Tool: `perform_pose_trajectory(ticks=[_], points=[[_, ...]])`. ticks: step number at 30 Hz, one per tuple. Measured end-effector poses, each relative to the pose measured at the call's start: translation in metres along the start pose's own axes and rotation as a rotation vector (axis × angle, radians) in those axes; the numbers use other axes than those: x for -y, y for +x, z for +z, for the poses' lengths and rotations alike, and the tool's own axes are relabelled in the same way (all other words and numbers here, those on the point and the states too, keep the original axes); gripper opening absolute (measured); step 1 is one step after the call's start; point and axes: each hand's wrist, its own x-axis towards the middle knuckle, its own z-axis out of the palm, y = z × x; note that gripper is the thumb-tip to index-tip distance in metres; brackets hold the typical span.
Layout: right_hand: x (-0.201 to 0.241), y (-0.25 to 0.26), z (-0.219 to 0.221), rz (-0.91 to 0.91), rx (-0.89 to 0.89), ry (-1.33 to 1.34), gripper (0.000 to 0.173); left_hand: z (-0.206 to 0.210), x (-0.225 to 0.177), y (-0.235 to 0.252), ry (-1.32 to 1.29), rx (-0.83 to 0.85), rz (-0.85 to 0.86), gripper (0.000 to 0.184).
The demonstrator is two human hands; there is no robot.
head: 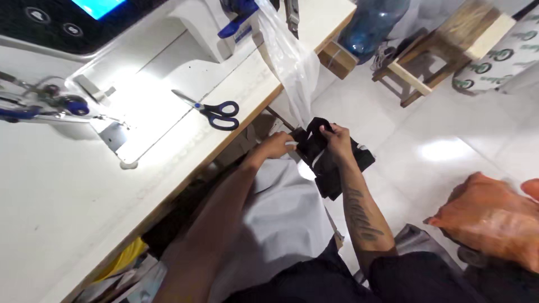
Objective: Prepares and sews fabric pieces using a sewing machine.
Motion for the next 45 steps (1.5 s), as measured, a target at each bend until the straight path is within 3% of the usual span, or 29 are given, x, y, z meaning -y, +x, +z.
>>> perform_pose_trajectory(ticks=[3, 5, 7, 11, 14, 20, 24, 26, 31, 33, 37, 43, 45], points=[[-0.004, -0.003, 0.004, -0.017, 0.021, 0.068, 0.015, -0.006, -0.017, -0.015, -0.164, -0.151, 0.206, 0.029], [0.011, -0.011, 0.007, -0.046, 0.094, 0.166, 0.016, -0.015, -0.030, -0.029, -0.219, -0.212, 0.353, 0.027], [0.035, -0.022, 0.010, -0.120, 0.180, 0.242, 0.017, -0.025, -0.046, -0.045, -0.261, -0.263, 0.394, 0.025], [0.085, -0.041, 0.008, -0.299, 0.342, 0.360, 0.015, -0.034, -0.060, -0.069, -0.156, -0.442, 0.545, 0.030], [0.111, -0.051, 0.003, -0.355, 0.417, 0.354, 0.011, -0.039, -0.071, -0.086, -0.105, -0.602, 0.658, 0.023], [0.152, -0.076, 0.003, -0.405, 0.521, 0.222, 0.016, -0.063, -0.094, -0.122, -0.127, -0.426, 0.738, 0.026], [0.171, -0.090, 0.006, -0.482, 0.469, 0.145, 0.015, -0.073, -0.098, -0.144, -0.208, -0.478, 0.719, 0.023], [0.178, -0.095, 0.008, -0.552, 0.507, 0.142, 0.018, -0.076, -0.094, -0.150, -0.281, -0.403, 0.778, 0.025], [0.203, -0.111, 0.017, -0.682, 0.691, 0.147, 0.059, -0.081, -0.089, -0.168, -0.379, -0.188, 0.877, 0.031], [0.211, -0.119, 0.020, -0.700, 0.717, 0.155, 0.065, -0.080, -0.090, -0.177, -0.367, -0.232, 0.901, 0.027], [0.222, -0.131, 0.025, -0.733, 0.629, 0.178, 0.061, -0.079, -0.091, -0.193, -0.344, -0.256, 0.950, 0.027], [0.237, -0.137, 0.029, -0.882, 0.530, 0.251, 0.020, -0.073, -0.083, -0.214, -0.415, -0.554, 0.977, 0.016], [0.239, -0.138, 0.026, -0.952, 0.566, 0.132, 0.036, -0.074, -0.081, -0.225, -0.448, -0.655, 0.960, 0.015]])
